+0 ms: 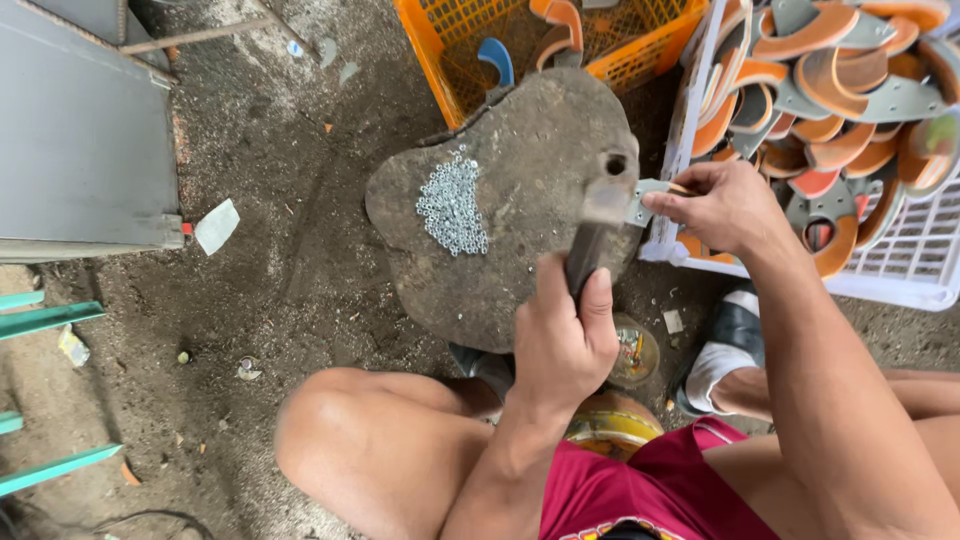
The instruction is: The person sits on the ground and assembles slide sandals by inserting metal washers into the holes of the slide straps using a hammer and a metal punch. The person repeatedly picks up a slide, aligns the punch, hammers the washer into place, and places the finished slide into a nearby basket.
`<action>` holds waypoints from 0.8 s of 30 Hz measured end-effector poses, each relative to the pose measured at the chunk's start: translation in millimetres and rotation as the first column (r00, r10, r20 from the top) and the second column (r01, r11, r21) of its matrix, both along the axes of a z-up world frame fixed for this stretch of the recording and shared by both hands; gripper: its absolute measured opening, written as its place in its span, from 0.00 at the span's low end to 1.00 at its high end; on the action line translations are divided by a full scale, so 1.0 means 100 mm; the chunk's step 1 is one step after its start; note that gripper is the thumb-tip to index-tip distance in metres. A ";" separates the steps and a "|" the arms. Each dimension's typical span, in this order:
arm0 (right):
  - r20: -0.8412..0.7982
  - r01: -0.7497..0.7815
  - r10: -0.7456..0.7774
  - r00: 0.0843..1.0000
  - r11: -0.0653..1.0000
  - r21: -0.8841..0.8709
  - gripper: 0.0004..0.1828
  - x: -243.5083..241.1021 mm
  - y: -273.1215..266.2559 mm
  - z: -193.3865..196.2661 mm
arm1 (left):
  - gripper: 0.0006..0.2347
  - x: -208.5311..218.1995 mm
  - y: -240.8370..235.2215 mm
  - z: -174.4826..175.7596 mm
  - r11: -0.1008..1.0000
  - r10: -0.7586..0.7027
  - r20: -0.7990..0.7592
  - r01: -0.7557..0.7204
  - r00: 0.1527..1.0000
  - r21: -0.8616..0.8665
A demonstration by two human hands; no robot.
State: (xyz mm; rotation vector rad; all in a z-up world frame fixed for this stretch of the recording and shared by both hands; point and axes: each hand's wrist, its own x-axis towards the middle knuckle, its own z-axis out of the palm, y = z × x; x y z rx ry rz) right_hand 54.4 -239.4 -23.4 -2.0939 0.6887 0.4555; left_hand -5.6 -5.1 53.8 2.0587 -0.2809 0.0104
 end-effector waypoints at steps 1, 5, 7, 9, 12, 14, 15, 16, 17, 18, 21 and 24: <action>0.001 0.017 -0.017 1.000 1.000 0.016 0.27 0.01 0.01 0.00 | 0.12 -0.01 0.01 0.00 0.999 0.001 0.019 0.000 1.000 -0.041; -0.013 0.036 -0.036 0.999 0.998 0.046 0.26 -0.02 0.01 0.00 | 0.12 0.11 -0.04 -0.21 0.997 0.015 0.010 -0.016 1.000 0.075; 0.023 0.030 -0.031 0.999 0.999 0.040 0.27 -0.02 0.04 0.03 | 0.13 0.22 -0.07 -0.27 0.971 0.022 -0.065 -0.006 0.998 0.240; 0.077 0.004 -0.006 0.997 1.000 0.029 0.27 0.02 0.04 0.07 | 0.15 0.31 -0.08 -0.24 0.928 0.026 -0.187 0.046 0.982 0.369; 0.076 -0.002 -0.001 0.997 0.999 0.039 0.25 -0.04 0.06 0.05 | 0.13 0.17 0.00 -0.13 0.985 0.026 -0.119 -0.005 0.993 0.173; -0.004 0.063 -0.063 0.998 0.996 0.061 0.26 -0.07 0.07 0.05 | 0.17 0.01 0.10 -0.05 0.999 0.021 -0.034 -0.022 0.999 -0.041; 0.004 0.055 -0.056 0.998 0.997 0.055 0.25 -0.06 0.07 0.06 | 0.19 -0.01 0.12 -0.05 0.988 0.027 0.016 -0.024 1.000 -0.151; 0.015 0.045 -0.046 0.999 0.998 0.049 0.25 -0.05 0.07 0.07 | 0.13 0.01 0.12 -0.08 0.996 0.001 0.124 0.010 0.992 -0.087; 0.026 0.036 -0.037 0.999 0.998 0.043 0.25 -0.05 0.07 0.09 | 0.09 0.05 0.10 -0.13 0.999 -0.032 0.229 0.038 0.973 -0.018; 0.025 0.041 -0.042 0.999 0.998 0.050 0.25 -0.04 0.08 0.11 | 0.08 0.11 0.07 -0.19 0.997 -0.073 0.332 0.060 0.940 0.050; 0.022 0.049 -0.050 0.998 0.996 0.076 0.24 -0.04 0.11 0.19 | 0.13 0.29 -0.06 -0.34 0.909 0.012 -0.202 0.073 0.979 0.411; 0.019 0.058 -0.059 0.998 0.994 0.091 0.25 -0.03 0.10 0.18 | 0.12 0.19 -0.03 -0.32 0.968 0.040 -0.163 0.003 0.986 0.250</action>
